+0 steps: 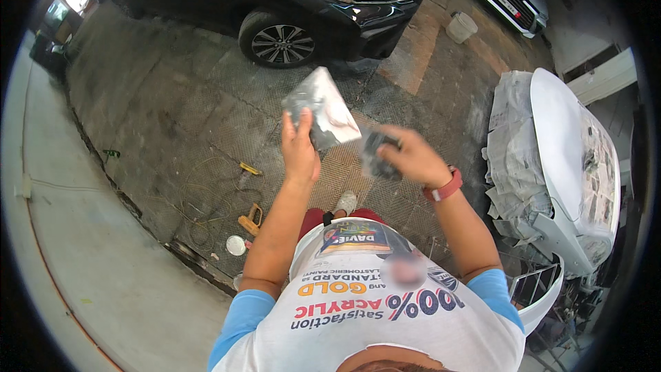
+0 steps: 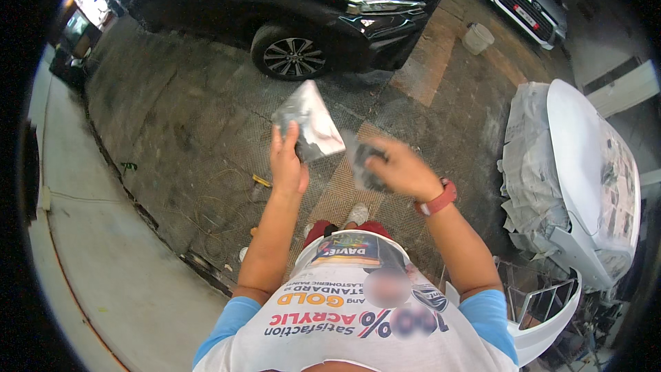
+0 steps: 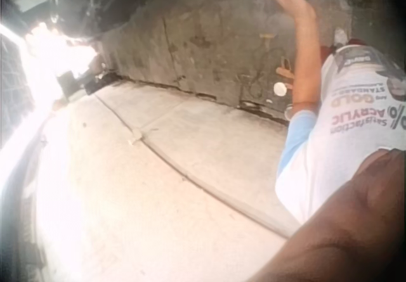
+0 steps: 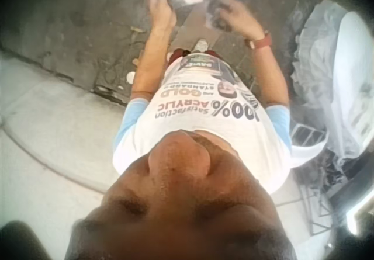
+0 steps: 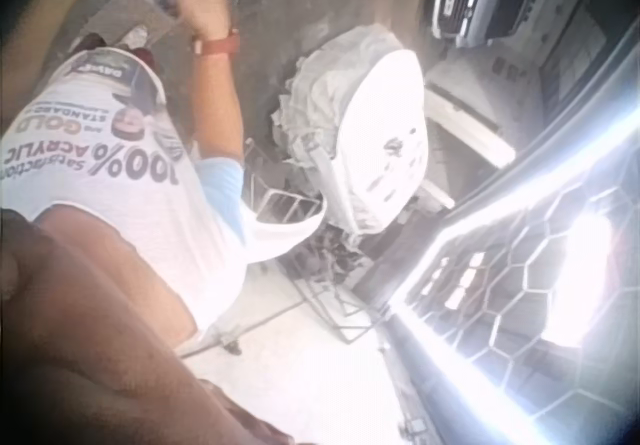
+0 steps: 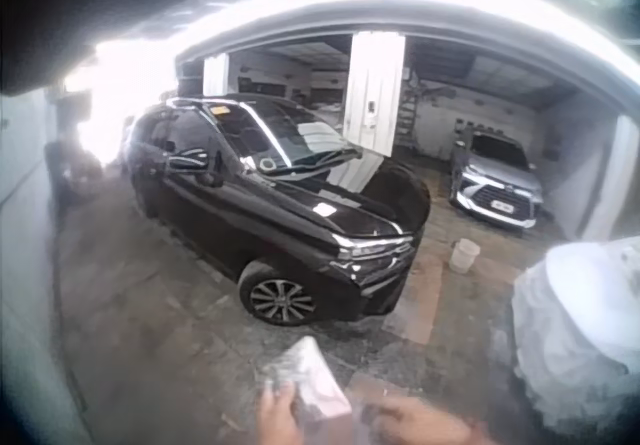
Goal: The person scoops filler from a container onto a spreader and applies it to a damaged area on a car bumper. They smooth the filler with a second spreader, repeatedly transferring material between tools and working the surface.
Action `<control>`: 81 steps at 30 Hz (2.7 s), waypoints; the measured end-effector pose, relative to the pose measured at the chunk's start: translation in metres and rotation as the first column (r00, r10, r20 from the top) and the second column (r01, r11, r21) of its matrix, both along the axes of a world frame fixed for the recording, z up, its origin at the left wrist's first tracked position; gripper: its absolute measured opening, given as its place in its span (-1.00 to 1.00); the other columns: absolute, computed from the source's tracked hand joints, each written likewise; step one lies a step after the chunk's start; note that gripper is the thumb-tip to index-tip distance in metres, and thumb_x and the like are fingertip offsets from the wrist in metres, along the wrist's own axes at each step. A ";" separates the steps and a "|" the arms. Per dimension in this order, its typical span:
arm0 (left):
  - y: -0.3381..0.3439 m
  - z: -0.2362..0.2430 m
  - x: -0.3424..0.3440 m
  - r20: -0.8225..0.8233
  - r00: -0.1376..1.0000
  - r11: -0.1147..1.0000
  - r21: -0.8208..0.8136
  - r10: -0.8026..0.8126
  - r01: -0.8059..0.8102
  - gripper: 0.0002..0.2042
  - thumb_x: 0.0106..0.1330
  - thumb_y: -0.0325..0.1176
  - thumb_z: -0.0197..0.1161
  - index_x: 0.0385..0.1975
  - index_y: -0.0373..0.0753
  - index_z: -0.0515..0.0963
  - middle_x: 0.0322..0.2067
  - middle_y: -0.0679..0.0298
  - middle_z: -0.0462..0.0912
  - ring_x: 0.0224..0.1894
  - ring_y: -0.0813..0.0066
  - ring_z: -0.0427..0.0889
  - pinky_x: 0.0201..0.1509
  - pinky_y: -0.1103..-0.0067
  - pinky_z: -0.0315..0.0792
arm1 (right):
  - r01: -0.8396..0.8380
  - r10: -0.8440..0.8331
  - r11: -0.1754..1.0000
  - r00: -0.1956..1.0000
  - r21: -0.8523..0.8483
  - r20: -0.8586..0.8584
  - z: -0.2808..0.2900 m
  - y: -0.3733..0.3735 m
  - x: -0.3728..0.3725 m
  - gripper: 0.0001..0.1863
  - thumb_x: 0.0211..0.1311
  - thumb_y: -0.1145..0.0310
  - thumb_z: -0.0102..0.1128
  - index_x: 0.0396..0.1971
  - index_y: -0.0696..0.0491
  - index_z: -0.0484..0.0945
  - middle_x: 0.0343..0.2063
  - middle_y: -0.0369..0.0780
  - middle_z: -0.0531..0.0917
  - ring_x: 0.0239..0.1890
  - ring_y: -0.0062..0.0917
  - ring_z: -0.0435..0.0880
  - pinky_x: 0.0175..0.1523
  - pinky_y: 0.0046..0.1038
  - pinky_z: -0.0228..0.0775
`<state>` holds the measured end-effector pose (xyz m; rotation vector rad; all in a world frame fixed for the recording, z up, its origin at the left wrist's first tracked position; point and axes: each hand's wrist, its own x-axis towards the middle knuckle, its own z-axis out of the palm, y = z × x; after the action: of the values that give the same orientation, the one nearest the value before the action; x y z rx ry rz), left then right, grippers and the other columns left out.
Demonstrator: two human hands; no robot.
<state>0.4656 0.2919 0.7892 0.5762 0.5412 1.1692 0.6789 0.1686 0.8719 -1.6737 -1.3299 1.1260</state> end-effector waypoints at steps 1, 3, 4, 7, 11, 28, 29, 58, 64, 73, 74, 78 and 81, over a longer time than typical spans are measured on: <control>-0.001 0.001 -0.002 -0.015 0.990 0.990 -0.029 -0.139 0.139 -0.47 0.69 -0.22 0.29 0.53 -0.26 0.36 0.33 0.15 0.61 0.35 0.38 0.61 0.46 0.40 0.51 | 0.118 -0.118 0.993 0.993 -0.002 0.026 0.007 0.004 0.010 -0.56 0.53 0.39 0.32 0.33 0.16 0.60 0.04 -0.20 0.82 0.02 -0.52 0.79 0.20 -0.37 0.64; -0.005 0.000 -0.008 -0.040 0.909 0.907 -0.097 -0.415 0.410 -0.43 0.65 -0.21 0.35 0.54 -0.25 0.36 0.31 0.15 0.64 0.34 0.39 0.63 0.44 0.39 0.54 | 0.392 -0.290 0.915 0.803 0.095 -0.521 0.000 0.008 0.031 -0.56 0.54 0.36 0.40 0.30 0.18 0.59 0.03 -0.19 0.83 -0.02 -0.55 0.81 0.20 -0.40 0.66; -0.007 -0.004 -0.011 0.000 0.893 0.888 -0.109 -0.449 0.446 -0.43 0.64 -0.21 0.36 0.53 -0.24 0.37 0.29 0.16 0.66 0.32 0.38 0.65 0.42 0.38 0.56 | 0.362 -0.250 0.931 0.731 0.050 -0.635 0.008 0.007 0.037 -0.53 0.52 0.35 0.48 0.30 0.18 0.58 0.06 -0.20 0.83 0.02 -0.58 0.81 0.25 -0.43 0.64; -0.009 -0.014 -0.009 0.136 0.814 0.806 -0.123 -0.565 0.579 -0.44 0.62 -0.22 0.38 0.51 -0.22 0.39 0.23 0.17 0.71 0.26 0.36 0.72 0.36 0.35 0.64 | 0.193 -0.153 0.981 0.770 -0.002 -0.619 -0.034 0.000 0.045 -0.51 0.49 0.35 0.51 0.29 0.17 0.59 0.09 -0.25 0.83 0.08 -0.60 0.78 0.32 -0.44 0.60; -0.005 0.005 -0.001 0.122 0.894 0.886 -0.130 -0.431 0.445 -0.36 0.66 -0.14 0.32 0.60 -0.23 0.25 0.33 0.16 0.63 0.31 0.29 0.73 0.34 0.32 0.69 | 0.183 -0.191 0.981 0.918 -0.057 -0.346 -0.050 -0.020 0.065 -0.52 0.46 0.39 0.51 0.31 0.06 0.61 0.10 -0.23 0.78 0.18 -0.57 0.73 0.36 -0.36 0.53; 0.002 -0.051 0.022 -0.224 0.917 0.942 0.020 0.330 -0.335 -0.54 0.75 -0.20 0.17 0.47 -0.34 0.38 0.23 0.11 0.68 0.19 0.27 0.69 0.30 0.37 0.59 | -0.495 0.072 0.847 0.466 0.192 0.882 0.028 -0.006 -0.030 -0.42 0.29 0.54 0.24 0.28 -0.25 0.73 0.38 -0.19 0.61 0.57 -0.01 0.42 0.70 0.39 -0.08; 0.007 -0.047 0.021 -0.230 0.939 0.966 0.010 0.254 -0.258 -0.56 0.74 -0.23 0.19 0.45 -0.31 0.40 0.20 0.13 0.68 0.17 0.30 0.71 0.27 0.38 0.60 | -0.500 0.068 0.816 0.583 0.291 0.810 0.034 -0.005 -0.038 -0.40 0.28 0.56 0.23 0.29 -0.24 0.72 0.41 -0.16 0.57 0.58 0.02 0.41 0.69 0.37 -0.03; -0.001 0.022 0.129 -0.591 0.805 0.904 0.315 -0.050 0.288 -0.55 0.75 -0.16 0.19 0.43 -0.33 0.44 0.19 0.16 0.67 0.19 0.41 0.64 0.33 0.44 0.51 | -0.071 -0.290 0.886 0.688 0.459 0.666 -0.002 0.014 0.127 -0.38 0.30 0.58 0.20 0.34 -0.22 0.68 0.32 -0.20 0.68 0.46 -0.12 0.57 0.59 0.05 0.29; -0.008 0.019 0.163 -0.674 0.717 0.911 0.389 0.178 0.139 -0.56 0.75 -0.20 0.20 0.43 -0.35 0.45 0.17 0.14 0.69 0.20 0.41 0.64 0.29 0.46 0.53 | -0.371 -0.098 0.857 0.562 0.357 0.821 -0.038 -0.007 0.130 -0.47 0.35 0.37 0.24 0.29 -0.34 0.71 0.38 -0.29 0.62 0.55 -0.21 0.48 0.70 0.27 0.01; 0.019 0.009 0.203 -0.401 0.914 0.996 0.028 -0.061 0.079 -0.57 0.66 -0.20 0.31 0.38 -0.24 0.49 0.13 0.13 0.73 0.08 0.33 0.76 0.17 0.39 0.64 | -0.321 0.002 0.740 0.880 0.591 0.476 -0.005 -0.029 0.145 -0.40 0.40 0.40 0.30 0.42 -0.32 0.59 0.49 -0.07 0.47 0.58 0.04 0.45 0.64 0.29 0.22; 0.014 0.005 0.212 -0.298 0.947 0.991 0.019 -0.119 0.130 -0.60 0.67 -0.23 0.29 0.38 -0.23 0.49 0.15 0.14 0.73 0.11 0.32 0.77 0.20 0.38 0.65 | -0.301 -0.101 0.714 0.850 0.632 0.518 -0.031 -0.021 0.154 -0.34 0.40 0.42 0.30 0.48 -0.28 0.51 0.50 0.02 0.43 0.57 0.12 0.44 0.56 0.19 0.41; 0.001 0.010 0.243 -0.202 0.937 0.956 0.009 -0.284 0.292 -0.64 0.70 -0.33 0.22 0.40 -0.22 0.47 0.19 0.22 0.73 0.20 0.38 0.74 0.31 0.37 0.65 | 0.004 -0.195 0.946 0.807 0.325 0.557 -0.076 -0.012 0.211 -0.30 0.42 0.53 0.24 0.53 -0.19 0.39 0.48 0.06 0.43 0.50 0.10 0.51 0.51 0.01 0.49; 0.004 0.005 0.260 -0.238 0.883 0.914 -0.083 -0.405 0.397 -0.64 0.71 -0.35 0.21 0.41 -0.21 0.46 0.21 0.24 0.71 0.24 0.42 0.71 0.34 0.38 0.63 | 0.084 -0.206 0.965 0.832 0.249 0.515 -0.044 -0.015 0.238 -0.29 0.41 0.63 0.19 0.54 -0.02 0.34 0.45 0.05 0.46 0.44 -0.01 0.60 0.46 -0.11 0.54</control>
<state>0.7260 0.2961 0.7940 0.7746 0.6191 0.6946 0.9168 0.1536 0.8274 -1.9625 -1.5592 0.3995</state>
